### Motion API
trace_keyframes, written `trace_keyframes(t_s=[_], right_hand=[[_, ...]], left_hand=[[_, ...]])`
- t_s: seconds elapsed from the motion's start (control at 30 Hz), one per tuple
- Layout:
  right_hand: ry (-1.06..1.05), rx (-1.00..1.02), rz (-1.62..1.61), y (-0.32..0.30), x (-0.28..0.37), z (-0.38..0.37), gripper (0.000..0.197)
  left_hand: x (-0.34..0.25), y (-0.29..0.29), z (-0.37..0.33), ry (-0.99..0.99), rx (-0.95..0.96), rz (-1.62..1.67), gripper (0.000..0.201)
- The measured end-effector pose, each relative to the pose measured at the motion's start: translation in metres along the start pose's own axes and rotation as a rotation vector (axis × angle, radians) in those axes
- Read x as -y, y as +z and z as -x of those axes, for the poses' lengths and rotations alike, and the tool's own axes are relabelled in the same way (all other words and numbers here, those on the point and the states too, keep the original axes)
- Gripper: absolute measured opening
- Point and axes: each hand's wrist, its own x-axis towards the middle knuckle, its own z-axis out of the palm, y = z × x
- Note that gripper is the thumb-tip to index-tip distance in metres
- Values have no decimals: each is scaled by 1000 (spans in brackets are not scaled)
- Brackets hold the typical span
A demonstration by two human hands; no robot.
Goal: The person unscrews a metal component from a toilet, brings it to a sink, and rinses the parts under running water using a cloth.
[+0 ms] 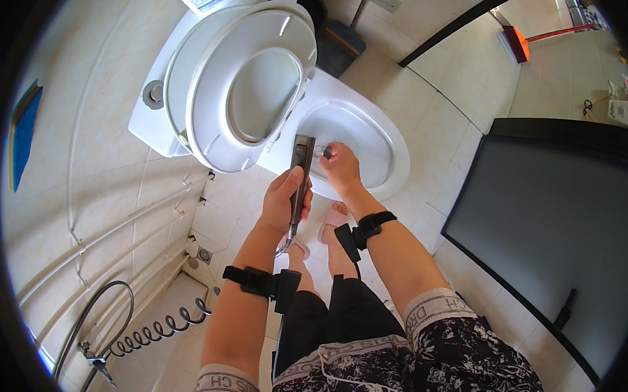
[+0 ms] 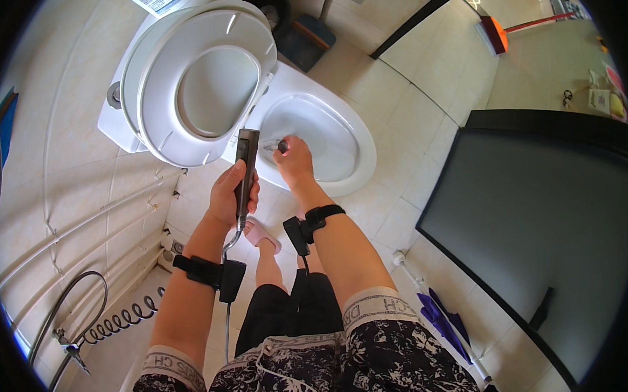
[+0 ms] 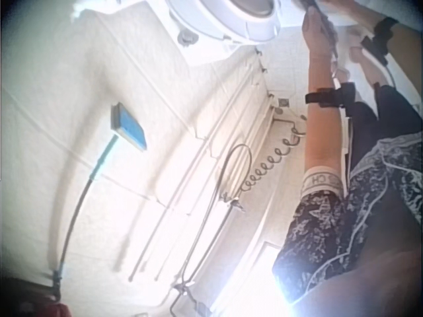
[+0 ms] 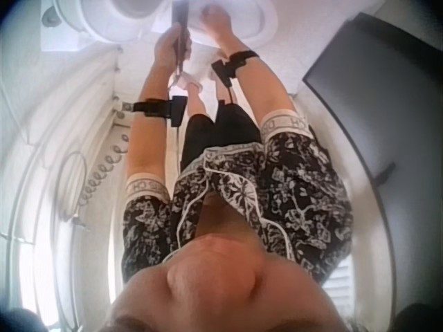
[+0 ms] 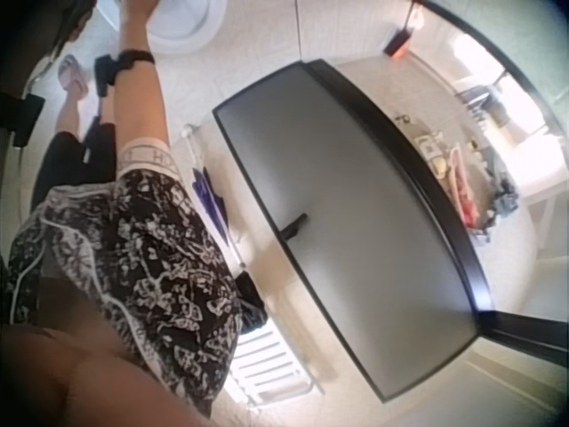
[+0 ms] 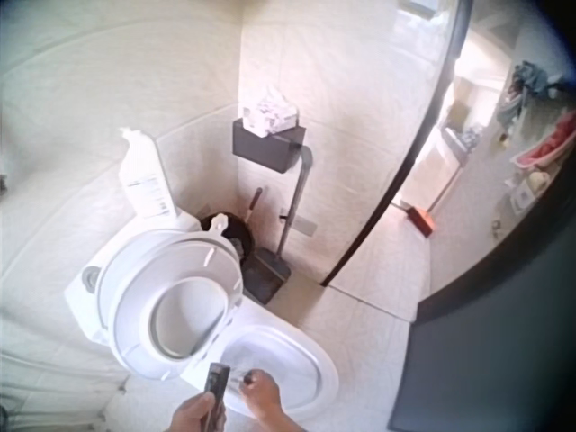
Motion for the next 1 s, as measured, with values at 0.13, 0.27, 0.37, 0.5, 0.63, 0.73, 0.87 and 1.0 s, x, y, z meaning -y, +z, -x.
trace_keyframes(t_s=[0.13,0.27,0.37,0.5,0.63,0.73,0.87,1.0], right_hand=[[-79,-26,45,-4,0,4,34],[-144,-6,143,-10,5,6,33],[-163,-5,148,-8,7,5,33],[-94,-66,60,-3,-11,-7,30],[590,87,-765,-4,-11,-9,26],[867,57,-1192,-5,-18,-8,27],[1050,137,-1391,-8,-18,-11,31],[1156,207,-1578,-12,-18,-11,35]], left_hand=[[2,-7,-2,-15,-35,23,44],[2,-7,0,1,11,-19,47],[1,-1,0,-13,26,-41,47],[3,-1,-3,-12,8,-33,47],[1,-6,-1,-6,-31,35,46],[1,-5,-3,-4,11,44,48],[3,-5,-4,-25,14,47,47],[6,-8,-5,-47,37,75,48]])
